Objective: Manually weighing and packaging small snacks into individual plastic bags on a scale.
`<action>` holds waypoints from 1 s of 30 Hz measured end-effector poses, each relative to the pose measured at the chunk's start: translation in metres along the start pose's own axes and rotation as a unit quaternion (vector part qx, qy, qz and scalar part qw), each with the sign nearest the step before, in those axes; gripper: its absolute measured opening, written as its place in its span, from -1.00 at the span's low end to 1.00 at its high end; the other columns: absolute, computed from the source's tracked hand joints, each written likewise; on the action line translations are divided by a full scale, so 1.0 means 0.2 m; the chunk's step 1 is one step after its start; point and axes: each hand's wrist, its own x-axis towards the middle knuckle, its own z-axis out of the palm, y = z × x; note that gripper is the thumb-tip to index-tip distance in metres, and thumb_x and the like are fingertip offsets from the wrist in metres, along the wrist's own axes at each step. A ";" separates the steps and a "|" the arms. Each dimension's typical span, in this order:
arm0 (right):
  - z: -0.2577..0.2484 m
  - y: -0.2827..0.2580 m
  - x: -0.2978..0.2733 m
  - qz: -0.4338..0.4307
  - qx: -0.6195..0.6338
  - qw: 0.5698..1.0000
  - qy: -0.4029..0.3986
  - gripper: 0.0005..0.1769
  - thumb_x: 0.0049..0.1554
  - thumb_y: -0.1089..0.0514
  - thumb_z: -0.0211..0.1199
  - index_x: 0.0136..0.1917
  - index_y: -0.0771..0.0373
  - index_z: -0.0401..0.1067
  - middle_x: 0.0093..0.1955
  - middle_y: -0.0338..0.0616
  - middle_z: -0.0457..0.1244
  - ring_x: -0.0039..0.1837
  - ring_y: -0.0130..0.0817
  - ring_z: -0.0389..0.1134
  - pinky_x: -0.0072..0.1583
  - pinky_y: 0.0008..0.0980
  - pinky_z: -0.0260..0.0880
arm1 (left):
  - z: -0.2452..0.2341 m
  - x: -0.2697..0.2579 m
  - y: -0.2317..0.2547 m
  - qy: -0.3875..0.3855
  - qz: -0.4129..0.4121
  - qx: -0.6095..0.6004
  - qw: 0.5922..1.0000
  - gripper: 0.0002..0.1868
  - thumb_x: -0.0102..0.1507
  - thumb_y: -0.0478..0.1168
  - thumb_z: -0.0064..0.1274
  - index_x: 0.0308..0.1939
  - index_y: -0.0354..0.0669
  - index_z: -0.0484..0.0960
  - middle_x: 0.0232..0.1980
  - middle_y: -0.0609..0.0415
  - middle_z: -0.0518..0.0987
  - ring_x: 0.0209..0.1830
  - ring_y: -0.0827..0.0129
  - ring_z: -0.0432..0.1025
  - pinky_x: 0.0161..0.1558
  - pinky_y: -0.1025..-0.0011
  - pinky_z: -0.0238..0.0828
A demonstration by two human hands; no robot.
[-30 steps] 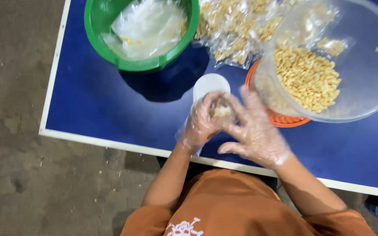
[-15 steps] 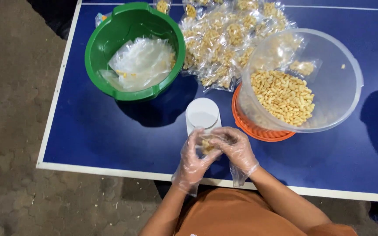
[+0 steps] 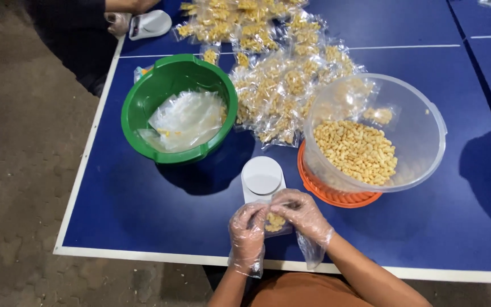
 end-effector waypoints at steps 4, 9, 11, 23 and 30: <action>-0.03 0.01 -0.01 -0.015 -0.036 0.999 -0.006 -0.88 0.11 0.11 0.40 -0.16 0.18 0.60 -0.10 -0.18 0.39 -0.01 -0.37 0.42 0.09 -0.40 0.41 | 0.02 0.01 0.02 -0.002 0.032 0.001 0.999 -0.98 0.27 -0.39 0.15 -0.25 -0.22 0.68 -0.23 0.02 0.71 -0.23 0.25 0.61 -0.09 0.32 0.55; -0.05 -0.01 -0.01 -0.031 -0.068 0.997 0.006 -0.89 0.12 0.13 0.39 -0.18 0.20 0.59 -0.12 -0.17 0.39 -0.02 -0.36 0.42 0.08 -0.39 0.45 | 0.07 0.01 -0.01 0.001 0.005 -0.014 1.000 -0.96 0.29 -0.36 0.12 -0.26 -0.23 0.66 -0.24 0.03 0.70 -0.22 0.25 0.60 -0.09 0.30 0.55; -0.07 0.04 0.00 -0.025 -0.066 0.997 0.017 -0.87 0.13 0.11 0.37 -0.11 0.20 0.60 -0.05 -0.14 0.40 0.02 -0.36 0.45 0.07 -0.43 0.48 | 0.08 0.04 -0.03 -0.032 -0.059 -0.071 0.995 -0.90 0.30 -0.28 0.12 -0.20 -0.23 0.71 -0.17 0.03 0.74 -0.13 0.27 0.63 -0.01 0.32 0.57; -0.11 0.50 -0.03 -0.071 -0.227 0.958 0.160 -0.47 0.24 0.18 0.21 0.39 0.51 0.24 0.29 0.33 0.21 0.33 0.28 0.29 0.31 0.08 0.38 | 0.19 0.40 -0.48 0.121 -0.269 -0.164 0.942 -0.87 0.31 -0.24 0.17 -0.15 -0.24 0.66 -0.29 -0.04 0.66 -0.39 0.32 0.58 -0.33 0.40 0.66; -0.14 0.56 -0.02 -0.073 -0.240 0.949 0.190 -0.61 0.27 0.14 0.18 0.30 0.39 0.37 0.23 0.17 0.30 0.29 0.16 0.35 0.30 -0.01 0.36 | 0.55 0.73 -0.74 0.164 -0.324 -0.389 0.846 -0.84 0.31 -0.33 0.15 -0.09 -0.31 0.53 -0.17 -0.18 0.63 -0.17 0.00 0.63 -0.03 0.08 0.67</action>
